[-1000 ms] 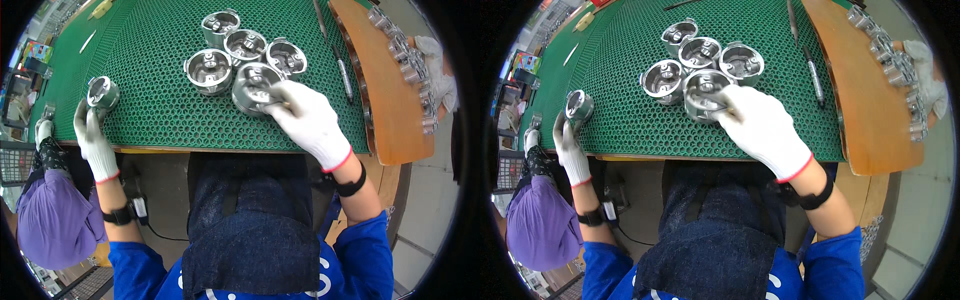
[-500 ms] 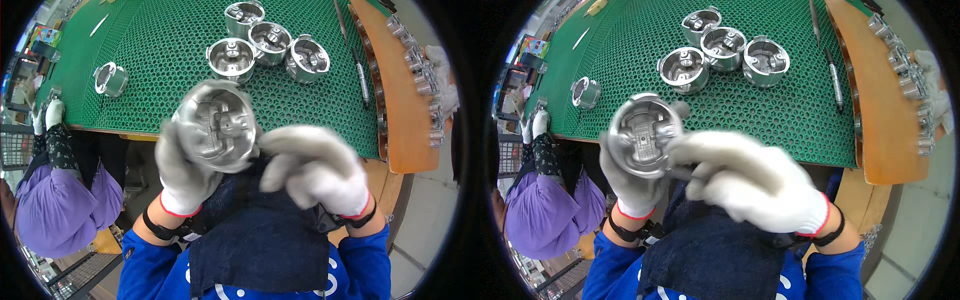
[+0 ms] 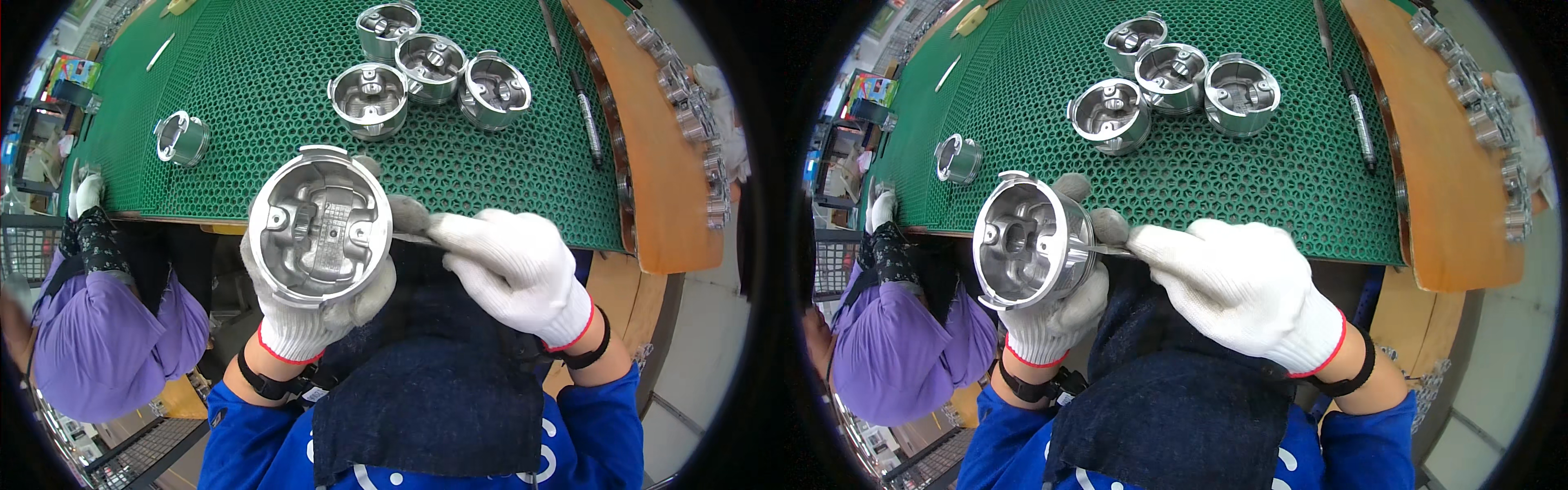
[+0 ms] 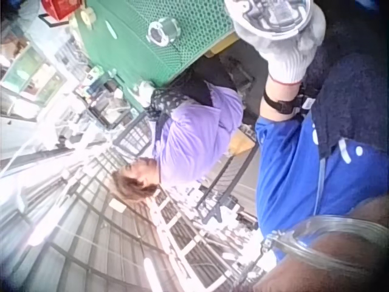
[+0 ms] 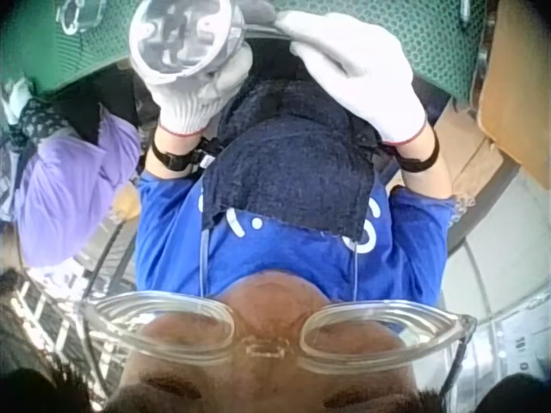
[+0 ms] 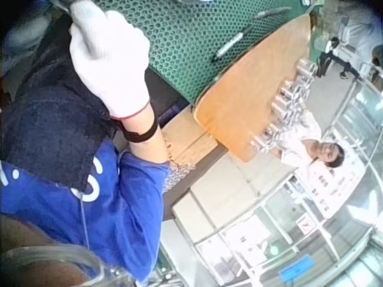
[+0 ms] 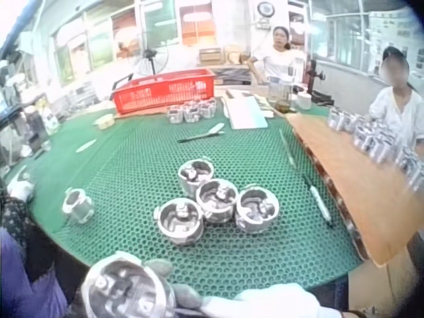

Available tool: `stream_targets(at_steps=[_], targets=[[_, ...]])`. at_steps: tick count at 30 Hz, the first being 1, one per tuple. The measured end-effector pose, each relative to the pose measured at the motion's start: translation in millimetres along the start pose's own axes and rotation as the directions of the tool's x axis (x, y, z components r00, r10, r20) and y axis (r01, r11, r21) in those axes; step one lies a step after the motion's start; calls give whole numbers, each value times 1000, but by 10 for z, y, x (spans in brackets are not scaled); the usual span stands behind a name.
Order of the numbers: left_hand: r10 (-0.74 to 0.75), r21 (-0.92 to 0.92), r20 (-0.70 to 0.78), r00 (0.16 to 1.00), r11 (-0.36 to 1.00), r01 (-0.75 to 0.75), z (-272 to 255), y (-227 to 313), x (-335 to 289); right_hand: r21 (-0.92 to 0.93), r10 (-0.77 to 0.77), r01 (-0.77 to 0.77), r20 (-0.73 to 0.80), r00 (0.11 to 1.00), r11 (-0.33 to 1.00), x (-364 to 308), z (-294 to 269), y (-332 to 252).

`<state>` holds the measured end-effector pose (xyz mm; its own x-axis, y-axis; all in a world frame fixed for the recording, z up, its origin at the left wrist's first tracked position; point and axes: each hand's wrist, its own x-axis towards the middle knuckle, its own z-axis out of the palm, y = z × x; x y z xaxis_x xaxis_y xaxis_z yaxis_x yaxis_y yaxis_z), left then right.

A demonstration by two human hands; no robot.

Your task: The recorder is inspecting engine pistons at a workbench, checking surfaces and stacking them on a wooden board.

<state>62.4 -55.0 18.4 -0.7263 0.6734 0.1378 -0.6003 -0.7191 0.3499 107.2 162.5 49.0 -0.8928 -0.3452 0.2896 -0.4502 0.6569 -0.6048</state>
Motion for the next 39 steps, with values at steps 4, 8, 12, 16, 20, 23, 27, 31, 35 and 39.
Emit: stream_targets(at_steps=[4,8,12,16,20,23,27,31,35,39], targets=[[65,75,-148,987,996,-54,91,-84,-13,437,-113,-79,396,911,896,-41,-209,-2],[182,278,-679,711,960,20,374,-222,97,114,-120,125,-54,991,986,9,-276,152],[13,-15,-226,974,1000,-17,22,-104,-171,-220,-101,127,126,987,967,44,-361,13],[123,408,-367,922,912,40,13,-178,-100,5,-75,77,297,952,997,-95,-224,-89],[94,394,-213,973,919,-2,-36,-182,-30,768,32,-384,430,902,513,-264,86,-85],[111,439,-181,977,898,-21,17,-179,20,696,-169,-689,718,675,204,-61,-161,-86],[390,642,-140,910,735,-216,-39,-80,3,846,318,-481,401,859,231,-21,-337,-138],[190,284,-400,896,956,-76,25,-31,-59,875,387,-356,220,895,327,-254,-490,59],[-23,-91,-279,960,996,-3,26,-92,-103,240,-62,70,-43,997,968,-224,-134,106],[-73,-108,-92,993,992,63,44,-46,-81,51,-10,9,14,1000,999,-149,-60,50]])
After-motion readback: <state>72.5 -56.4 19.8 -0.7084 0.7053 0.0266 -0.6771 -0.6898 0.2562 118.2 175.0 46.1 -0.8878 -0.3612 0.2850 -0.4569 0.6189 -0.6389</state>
